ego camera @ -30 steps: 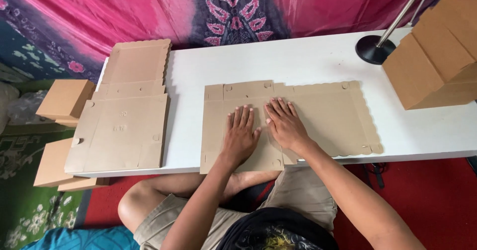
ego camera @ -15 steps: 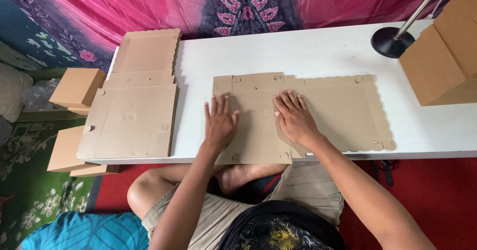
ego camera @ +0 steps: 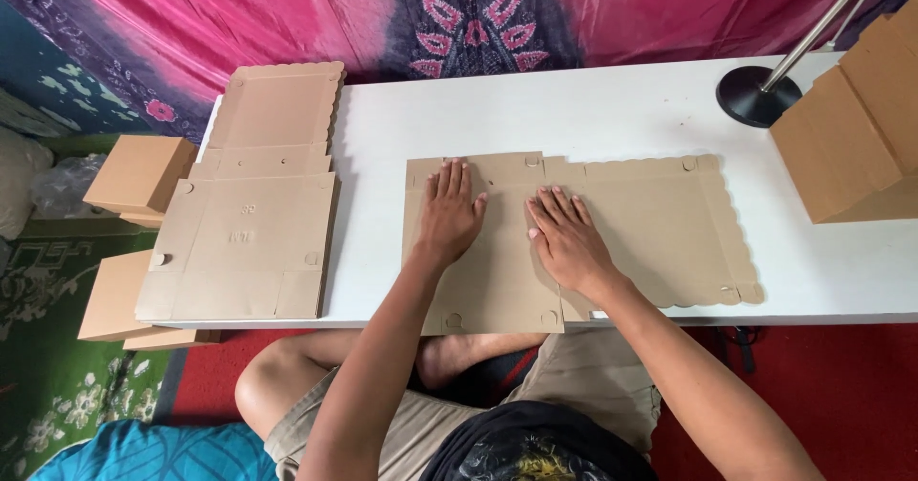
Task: Folding flat cardboard sheets into boxes on a white table
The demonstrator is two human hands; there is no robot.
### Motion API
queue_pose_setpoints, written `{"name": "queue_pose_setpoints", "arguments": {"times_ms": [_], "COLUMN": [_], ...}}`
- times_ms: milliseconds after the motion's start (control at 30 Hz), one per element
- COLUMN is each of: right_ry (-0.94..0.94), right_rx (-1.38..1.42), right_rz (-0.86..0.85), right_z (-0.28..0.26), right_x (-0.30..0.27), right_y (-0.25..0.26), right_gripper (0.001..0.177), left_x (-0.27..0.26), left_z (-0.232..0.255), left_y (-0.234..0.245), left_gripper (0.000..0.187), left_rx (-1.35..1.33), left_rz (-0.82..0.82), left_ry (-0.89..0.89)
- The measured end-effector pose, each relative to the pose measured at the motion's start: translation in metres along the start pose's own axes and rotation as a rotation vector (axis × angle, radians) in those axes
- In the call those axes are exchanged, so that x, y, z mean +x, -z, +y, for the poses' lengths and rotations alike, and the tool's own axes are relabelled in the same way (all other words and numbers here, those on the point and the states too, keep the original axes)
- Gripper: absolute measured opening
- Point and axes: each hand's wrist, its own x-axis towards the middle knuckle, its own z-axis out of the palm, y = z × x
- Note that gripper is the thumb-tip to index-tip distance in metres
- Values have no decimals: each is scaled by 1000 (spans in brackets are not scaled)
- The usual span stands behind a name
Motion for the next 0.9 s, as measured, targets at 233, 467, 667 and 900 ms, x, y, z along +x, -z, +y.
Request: {"name": "queue_pose_setpoints", "arguments": {"times_ms": [233, 467, 667, 900], "right_ry": [-39, -62, -45, 4], "right_rx": [-24, -72, -36, -60], "right_rz": [-74, -90, -75, 0], "right_z": [1, -9, -16, -5], "right_x": [33, 85, 74, 76], "right_y": [16, 10, 6, -3], "right_gripper": [54, 59, 63, 64], "left_x": [0, -1, 5, -22], "left_z": [6, 8, 9, 17], "left_y": [2, 7, 8, 11], "left_gripper": [70, 71, 72, 67], "left_rx": [7, 13, 0, -153], "left_rz": [-24, -41, -31, 5], "left_ry": [41, 64, 62, -63]}}
